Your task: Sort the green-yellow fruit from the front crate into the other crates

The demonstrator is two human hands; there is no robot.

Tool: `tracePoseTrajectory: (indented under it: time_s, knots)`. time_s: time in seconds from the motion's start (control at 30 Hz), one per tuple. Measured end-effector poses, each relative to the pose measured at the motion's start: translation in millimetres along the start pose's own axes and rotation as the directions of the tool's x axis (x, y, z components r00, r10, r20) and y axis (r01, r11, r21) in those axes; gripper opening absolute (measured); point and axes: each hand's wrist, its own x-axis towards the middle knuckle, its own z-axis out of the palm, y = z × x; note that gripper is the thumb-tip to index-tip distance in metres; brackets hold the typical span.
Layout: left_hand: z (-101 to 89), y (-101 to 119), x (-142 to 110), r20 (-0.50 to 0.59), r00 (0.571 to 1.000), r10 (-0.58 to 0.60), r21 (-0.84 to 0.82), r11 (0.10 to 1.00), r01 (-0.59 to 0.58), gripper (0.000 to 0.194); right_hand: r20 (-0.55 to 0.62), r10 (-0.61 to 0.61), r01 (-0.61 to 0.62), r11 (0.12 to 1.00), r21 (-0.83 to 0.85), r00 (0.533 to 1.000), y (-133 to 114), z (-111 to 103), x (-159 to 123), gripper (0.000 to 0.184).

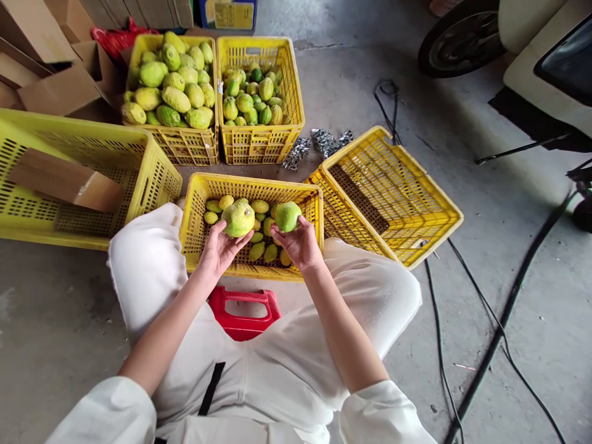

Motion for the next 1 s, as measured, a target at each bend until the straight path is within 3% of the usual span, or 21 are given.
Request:
tracePoseTrajectory:
  time_s: [0.2, 0.47, 0.63, 0.83, 1.0]
  knots:
    - [2.1, 2.2, 3.0, -0.010, 0.999, 0.050, -0.047, 0.998, -0.051, 0.055, -0.015, -0.035, 0.035, 0.999, 0.008, 0.999, -3.7, 5.4, -0.1, 0.043]
    - [1.8, 5.0, 4.9, -0.021, 0.999, 0.036, -0.023, 0.999, -0.036, 0.040, -0.044, 0.009, -0.009, 1.000, 0.007, 0.999, -4.9, 5.2, 2.0, 0.043]
    - [-1.3, 6.1, 5.9, 0.016, 0.999, 0.029, -0.013, 0.999, -0.029, 0.038, 0.016, 0.041, -0.040, 0.997, -0.061, 0.999, -8.5, 3.8, -2.4, 0.045]
    - [0.0, 5.5, 3.9, 0.022, 1.000, 0.004, -0.042, 0.999, -0.003, 0.034, 0.012, -0.052, 0.053, 0.993, -0.104, 0.999, -11.4, 3.3, -3.5, 0.054]
    - [2.0, 5.1, 3.6, -0.031, 0.999, -0.014, -0.023, 1.000, 0.013, 0.020, -0.052, -0.056, 0.050, 0.992, -0.120, 0.997, -6.8, -0.9, 0.4, 0.051]
